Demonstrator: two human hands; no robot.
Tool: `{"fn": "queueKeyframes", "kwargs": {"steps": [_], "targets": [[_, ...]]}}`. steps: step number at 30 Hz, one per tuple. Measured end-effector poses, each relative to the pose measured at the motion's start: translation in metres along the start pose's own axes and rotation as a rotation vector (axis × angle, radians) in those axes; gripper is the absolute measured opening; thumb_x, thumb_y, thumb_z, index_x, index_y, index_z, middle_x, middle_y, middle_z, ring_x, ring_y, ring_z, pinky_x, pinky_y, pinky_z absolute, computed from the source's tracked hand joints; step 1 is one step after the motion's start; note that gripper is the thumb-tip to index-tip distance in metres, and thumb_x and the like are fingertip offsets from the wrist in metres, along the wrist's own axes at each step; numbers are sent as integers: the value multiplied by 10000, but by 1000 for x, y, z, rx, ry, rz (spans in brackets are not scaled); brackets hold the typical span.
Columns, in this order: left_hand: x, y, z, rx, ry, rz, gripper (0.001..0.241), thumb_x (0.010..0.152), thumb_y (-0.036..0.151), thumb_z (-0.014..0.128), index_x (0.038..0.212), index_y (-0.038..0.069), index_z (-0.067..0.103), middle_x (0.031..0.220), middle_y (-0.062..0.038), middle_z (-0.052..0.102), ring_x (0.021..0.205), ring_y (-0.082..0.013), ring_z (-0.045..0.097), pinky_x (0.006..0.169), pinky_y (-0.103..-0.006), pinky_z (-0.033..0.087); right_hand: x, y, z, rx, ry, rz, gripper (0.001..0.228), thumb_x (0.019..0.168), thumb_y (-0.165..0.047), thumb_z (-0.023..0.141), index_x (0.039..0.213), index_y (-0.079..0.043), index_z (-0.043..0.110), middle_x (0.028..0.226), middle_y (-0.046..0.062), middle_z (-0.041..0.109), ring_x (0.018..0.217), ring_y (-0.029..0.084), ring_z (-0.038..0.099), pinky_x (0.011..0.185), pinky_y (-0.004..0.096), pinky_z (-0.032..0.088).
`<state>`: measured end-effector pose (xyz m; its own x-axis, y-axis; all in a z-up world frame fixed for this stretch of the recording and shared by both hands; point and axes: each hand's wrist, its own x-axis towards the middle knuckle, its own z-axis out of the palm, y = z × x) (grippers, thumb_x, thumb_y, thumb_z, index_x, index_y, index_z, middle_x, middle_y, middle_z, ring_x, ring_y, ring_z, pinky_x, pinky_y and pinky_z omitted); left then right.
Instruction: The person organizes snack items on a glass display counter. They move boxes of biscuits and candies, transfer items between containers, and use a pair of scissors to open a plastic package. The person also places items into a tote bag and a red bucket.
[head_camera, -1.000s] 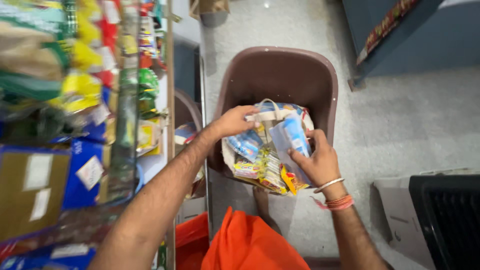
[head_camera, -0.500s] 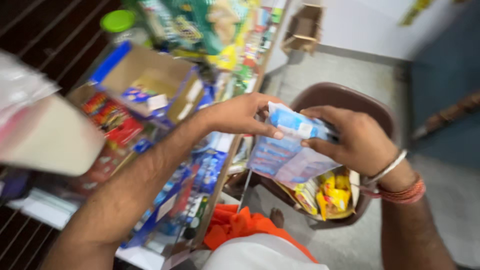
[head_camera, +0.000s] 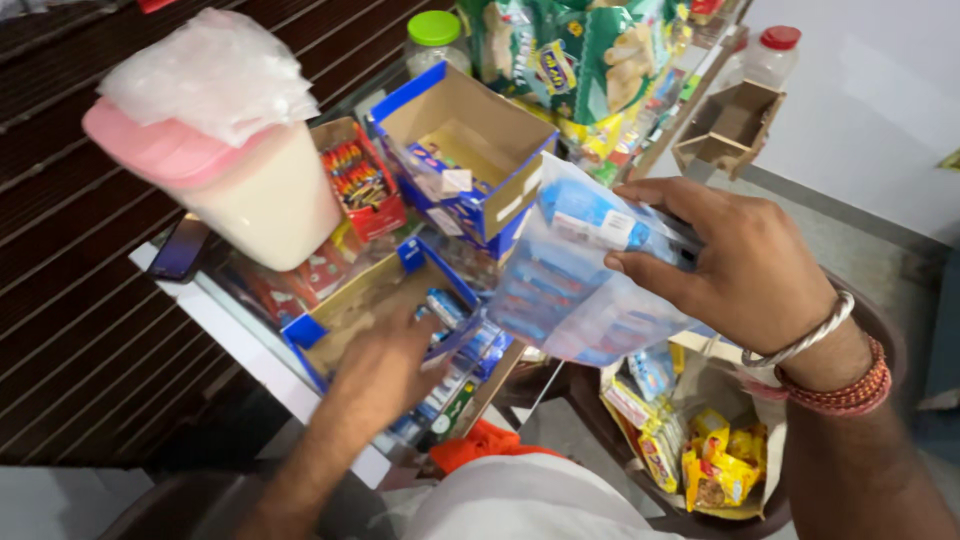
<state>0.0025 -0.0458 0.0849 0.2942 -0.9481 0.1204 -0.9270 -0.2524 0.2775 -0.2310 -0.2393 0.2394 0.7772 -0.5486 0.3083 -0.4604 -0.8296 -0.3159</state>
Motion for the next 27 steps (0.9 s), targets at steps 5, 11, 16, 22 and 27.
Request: {"fn": "queueKeyframes", "kwargs": {"steps": [5, 11, 16, 22, 27], "targets": [[-22, -28, 44, 3, 28, -221, 149, 855, 147, 653, 996, 115, 688, 963, -169, 683, 899, -387, 689, 766, -522, 553, 0, -9, 2, 30, 57, -167, 559, 775, -354, 802, 1260, -104, 681, 954, 152, 743, 646, 296, 691, 634, 403, 539], [-16, -62, 59, 14, 201, -218, 119, 808, 143, 669, 919, 117, 705, 955, -155, 689, 907, -391, 685, 758, -518, 552, -6, -19, 4, 37, -21, -1, 584, 752, -336, 846, 1275, -121, 700, 931, 123, 759, 628, 251, 673, 634, 376, 548], [-7, -82, 63, 33, 362, -217, 152, 823, 207, 714, 930, 102, 693, 985, -159, 686, 938, -394, 673, 788, -514, 548, -17, -28, 30, 295, 5, -15, 528, 734, -257, 862, 1207, -80, 708, 860, 80, 774, 706, 141, 708, 684, 322, 573], [-10, -100, 66, 17, 356, -273, 161, 834, 207, 706, 951, 95, 701, 1030, -154, 695, 946, -401, 666, 798, -510, 541, -19, -37, 72, 558, -140, -183, 524, 777, -235, 852, 1242, -64, 682, 1014, 74, 803, 842, 144, 732, 779, 302, 591], [-16, -109, 61, -135, 465, -259, 164, 869, 180, 688, 999, 87, 728, 1043, -163, 710, 964, -396, 679, 825, -478, 543, 0, -47, 96, 536, -102, -303, 525, 806, -249, 842, 1257, -53, 659, 1154, 109, 768, 1014, 217, 765, 875, 339, 573]]}}
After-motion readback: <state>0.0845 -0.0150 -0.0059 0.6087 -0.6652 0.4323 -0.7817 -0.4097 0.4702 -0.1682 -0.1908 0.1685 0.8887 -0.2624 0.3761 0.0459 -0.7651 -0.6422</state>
